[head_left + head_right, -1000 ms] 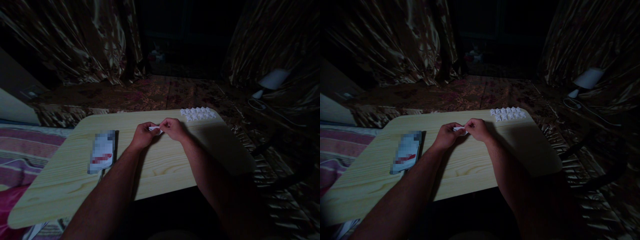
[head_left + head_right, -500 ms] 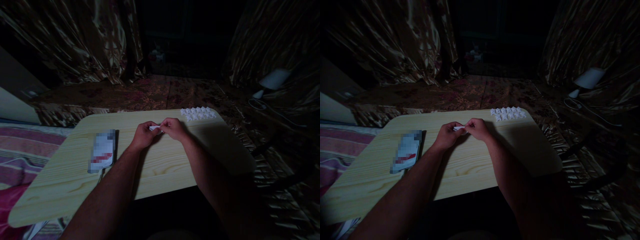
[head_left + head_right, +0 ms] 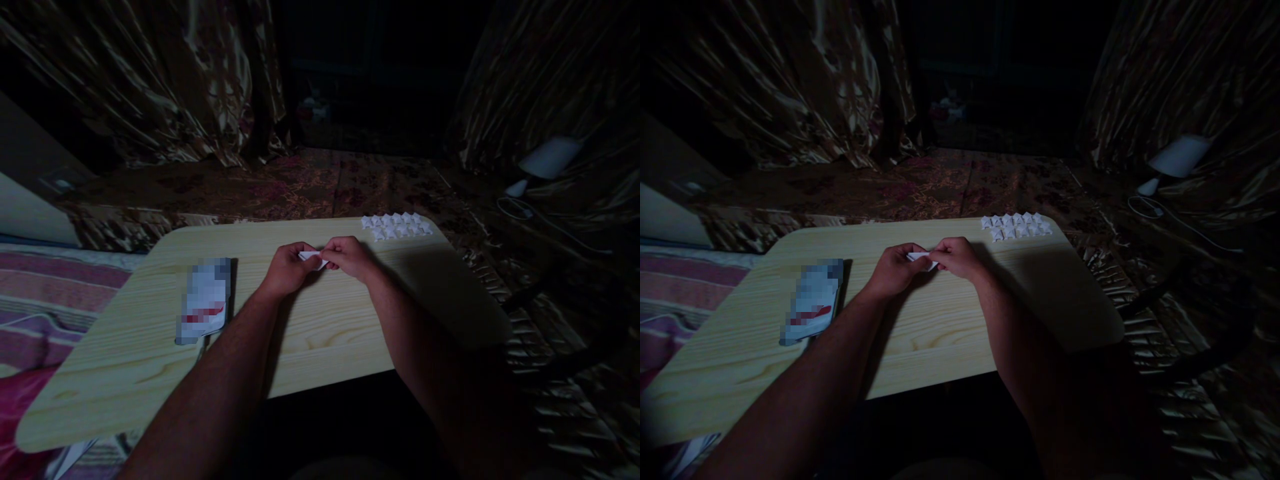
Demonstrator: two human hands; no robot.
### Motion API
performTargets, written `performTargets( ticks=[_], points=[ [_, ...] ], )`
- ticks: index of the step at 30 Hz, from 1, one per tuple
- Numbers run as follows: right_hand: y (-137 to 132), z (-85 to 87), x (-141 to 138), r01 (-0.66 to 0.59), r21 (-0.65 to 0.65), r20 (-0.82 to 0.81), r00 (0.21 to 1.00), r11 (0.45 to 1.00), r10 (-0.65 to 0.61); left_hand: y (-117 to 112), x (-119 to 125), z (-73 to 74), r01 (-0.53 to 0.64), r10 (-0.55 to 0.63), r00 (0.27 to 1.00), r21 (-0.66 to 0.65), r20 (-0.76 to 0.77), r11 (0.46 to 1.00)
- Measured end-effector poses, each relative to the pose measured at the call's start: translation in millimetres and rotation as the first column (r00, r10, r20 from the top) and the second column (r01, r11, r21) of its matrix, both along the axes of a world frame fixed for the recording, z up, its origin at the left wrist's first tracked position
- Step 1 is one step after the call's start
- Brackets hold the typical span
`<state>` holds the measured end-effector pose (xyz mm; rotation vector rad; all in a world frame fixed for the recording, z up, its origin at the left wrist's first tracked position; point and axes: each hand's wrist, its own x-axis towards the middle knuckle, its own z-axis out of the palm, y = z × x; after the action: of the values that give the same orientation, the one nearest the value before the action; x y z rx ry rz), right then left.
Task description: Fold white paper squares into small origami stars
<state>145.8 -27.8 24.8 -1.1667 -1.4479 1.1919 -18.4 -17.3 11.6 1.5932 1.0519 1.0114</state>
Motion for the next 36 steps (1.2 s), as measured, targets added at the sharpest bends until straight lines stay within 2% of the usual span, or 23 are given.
performTargets(
  ticks=[6,11,18,24,30,33,36],
  points=[
    [0.0,-0.1,3.0,-0.048,0.036,-0.065,0.997,0.998,0.05,-0.5,0.7,1.3,0.011,-0.008,0.998,-0.037,0.069,0.999],
    [2.7,-5.1,5.3,-0.004,0.066,-0.082,0.997,0.998,0.009,0.5,-0.7,1.5,0.013,-0.009,0.998,-0.057,0.066,0.998],
    [7.2,-7.1,10.0,-0.011,0.025,-0.093,0.996,1.0,0.014,1.4,-1.8,0.7,-0.005,0.009,0.998,-0.064,0.065,0.998],
    [6.7,-3.5,12.5,-0.02,0.017,-0.033,0.999,1.0,0.021,1.1,1.9,-0.5,-0.037,0.042,0.997,-0.071,0.068,0.997],
    [14.6,-8.1,23.6,0.071,-0.009,-0.002,0.998,0.997,-0.071,2.3,1.3,1.2,-0.124,0.135,0.984,-0.1,0.117,0.987],
    [19.5,-7.7,34.9,0.211,0.009,-0.073,0.975,0.978,-0.209,5.3,-3.9,3.1,-0.205,0.225,0.96,-0.128,0.168,0.97],
    [19.4,-4.9,37.3,0.239,0.025,-0.126,0.964,0.971,-0.234,7.8,-6.9,3.7,-0.21,0.238,0.948,-0.148,0.212,0.966]
  ],
)
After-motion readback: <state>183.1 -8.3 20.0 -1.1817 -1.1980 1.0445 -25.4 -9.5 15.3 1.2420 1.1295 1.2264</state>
